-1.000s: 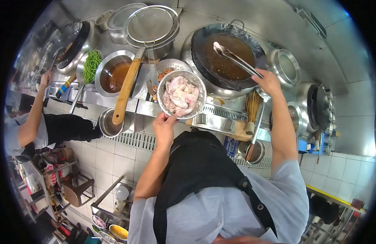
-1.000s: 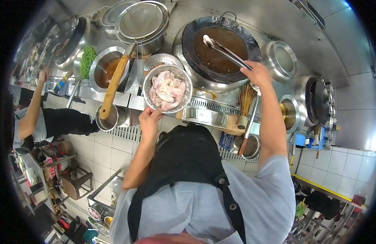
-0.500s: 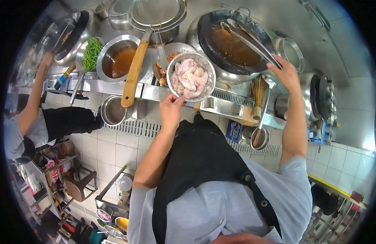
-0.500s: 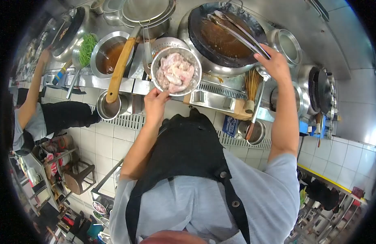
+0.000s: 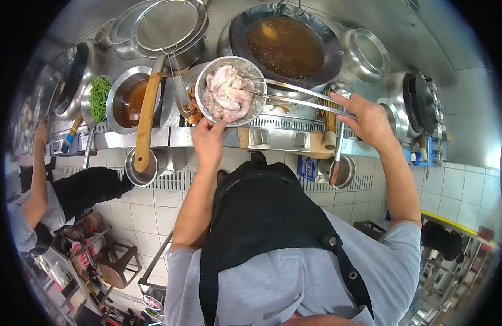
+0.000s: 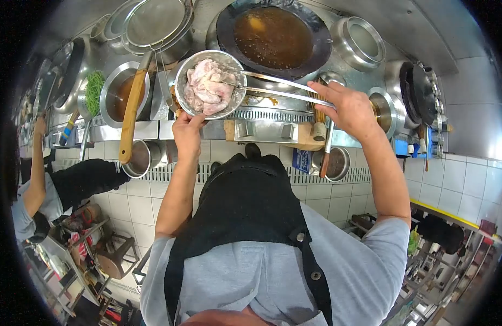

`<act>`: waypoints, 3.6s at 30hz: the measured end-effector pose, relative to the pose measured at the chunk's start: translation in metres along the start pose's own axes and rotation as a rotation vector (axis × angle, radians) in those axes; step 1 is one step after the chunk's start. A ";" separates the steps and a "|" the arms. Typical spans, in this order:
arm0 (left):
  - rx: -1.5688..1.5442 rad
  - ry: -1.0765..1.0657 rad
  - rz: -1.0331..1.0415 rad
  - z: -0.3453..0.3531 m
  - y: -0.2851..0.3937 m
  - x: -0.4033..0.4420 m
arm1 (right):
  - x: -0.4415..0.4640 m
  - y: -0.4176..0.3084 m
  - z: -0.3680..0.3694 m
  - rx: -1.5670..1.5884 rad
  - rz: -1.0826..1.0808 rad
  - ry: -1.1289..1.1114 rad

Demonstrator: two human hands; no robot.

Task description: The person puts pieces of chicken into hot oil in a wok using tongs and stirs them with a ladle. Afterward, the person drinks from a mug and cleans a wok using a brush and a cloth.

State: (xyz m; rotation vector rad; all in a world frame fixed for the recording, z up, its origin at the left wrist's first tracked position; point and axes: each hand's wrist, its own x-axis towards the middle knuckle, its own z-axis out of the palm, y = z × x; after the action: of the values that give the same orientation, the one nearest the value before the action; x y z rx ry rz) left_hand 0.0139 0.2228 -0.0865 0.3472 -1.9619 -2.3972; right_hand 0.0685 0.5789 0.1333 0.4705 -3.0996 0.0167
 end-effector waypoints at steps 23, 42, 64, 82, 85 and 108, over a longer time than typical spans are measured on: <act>-0.142 0.090 -0.149 0.013 0.000 0.004 | 0.011 0.142 0.040 0.610 0.327 0.029; -0.163 0.072 -0.101 0.001 -0.014 -0.007 | 0.037 0.102 0.019 0.275 0.423 0.056; -0.145 0.028 -0.153 0.005 -0.015 -0.024 | 0.049 0.073 0.046 0.195 0.378 -0.055; 0.016 0.060 -0.026 0.014 -0.014 -0.021 | 0.009 0.004 -0.003 0.462 0.251 -0.085; 0.085 -0.016 0.031 0.019 -0.002 -0.018 | 0.012 -0.004 -0.005 0.289 0.162 -0.110; -0.139 0.031 -0.097 0.029 -0.008 -0.026 | 0.060 0.154 0.096 -0.009 0.549 -0.045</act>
State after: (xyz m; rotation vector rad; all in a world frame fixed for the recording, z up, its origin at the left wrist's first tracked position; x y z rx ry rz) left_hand 0.0349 0.2561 -0.0847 0.4816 -1.7938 -2.5531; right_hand -0.0349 0.7072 0.0359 -0.3934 -3.1559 -0.0060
